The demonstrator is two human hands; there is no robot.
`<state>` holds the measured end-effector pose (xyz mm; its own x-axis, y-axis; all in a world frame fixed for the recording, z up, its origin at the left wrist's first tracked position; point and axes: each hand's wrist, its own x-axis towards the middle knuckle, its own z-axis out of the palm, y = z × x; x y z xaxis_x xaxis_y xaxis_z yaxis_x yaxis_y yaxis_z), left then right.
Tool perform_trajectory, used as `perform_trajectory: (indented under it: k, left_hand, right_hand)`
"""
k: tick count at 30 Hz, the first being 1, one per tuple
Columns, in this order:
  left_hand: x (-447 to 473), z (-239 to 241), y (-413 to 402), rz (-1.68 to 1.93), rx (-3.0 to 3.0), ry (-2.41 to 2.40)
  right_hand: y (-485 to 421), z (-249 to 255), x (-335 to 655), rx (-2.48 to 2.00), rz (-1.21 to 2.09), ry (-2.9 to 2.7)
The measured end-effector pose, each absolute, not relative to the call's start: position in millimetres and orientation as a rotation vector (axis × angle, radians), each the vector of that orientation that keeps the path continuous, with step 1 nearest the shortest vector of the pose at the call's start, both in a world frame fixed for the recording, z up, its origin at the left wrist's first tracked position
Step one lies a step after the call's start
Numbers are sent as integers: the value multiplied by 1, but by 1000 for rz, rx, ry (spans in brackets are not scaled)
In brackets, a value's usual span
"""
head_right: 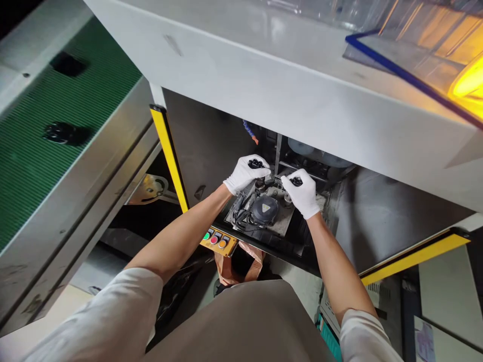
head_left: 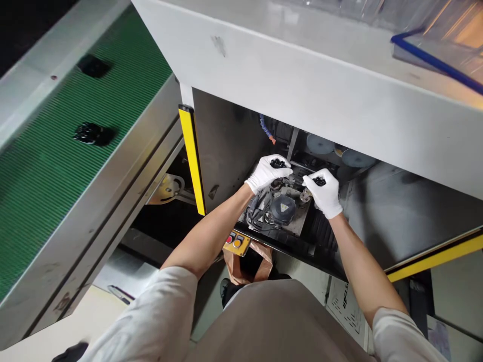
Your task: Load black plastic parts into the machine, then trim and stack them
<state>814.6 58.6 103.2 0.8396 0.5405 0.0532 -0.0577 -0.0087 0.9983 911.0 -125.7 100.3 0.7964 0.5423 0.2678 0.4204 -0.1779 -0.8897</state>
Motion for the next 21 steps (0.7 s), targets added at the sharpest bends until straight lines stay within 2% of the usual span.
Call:
perform_trajectory:
  k: [9,16,21]
  left_hand:
    - [814,103,59,431,1457,375]
    - [821,134,81,251,1717,234]
    - [855,147,87,214,2180,324]
  right_hand:
    - [-123,95,914,-1729,163,-667]
    - [-123,129,945,-1774,493,-946]
    - [-99,140,958,-2174,546,-1038]
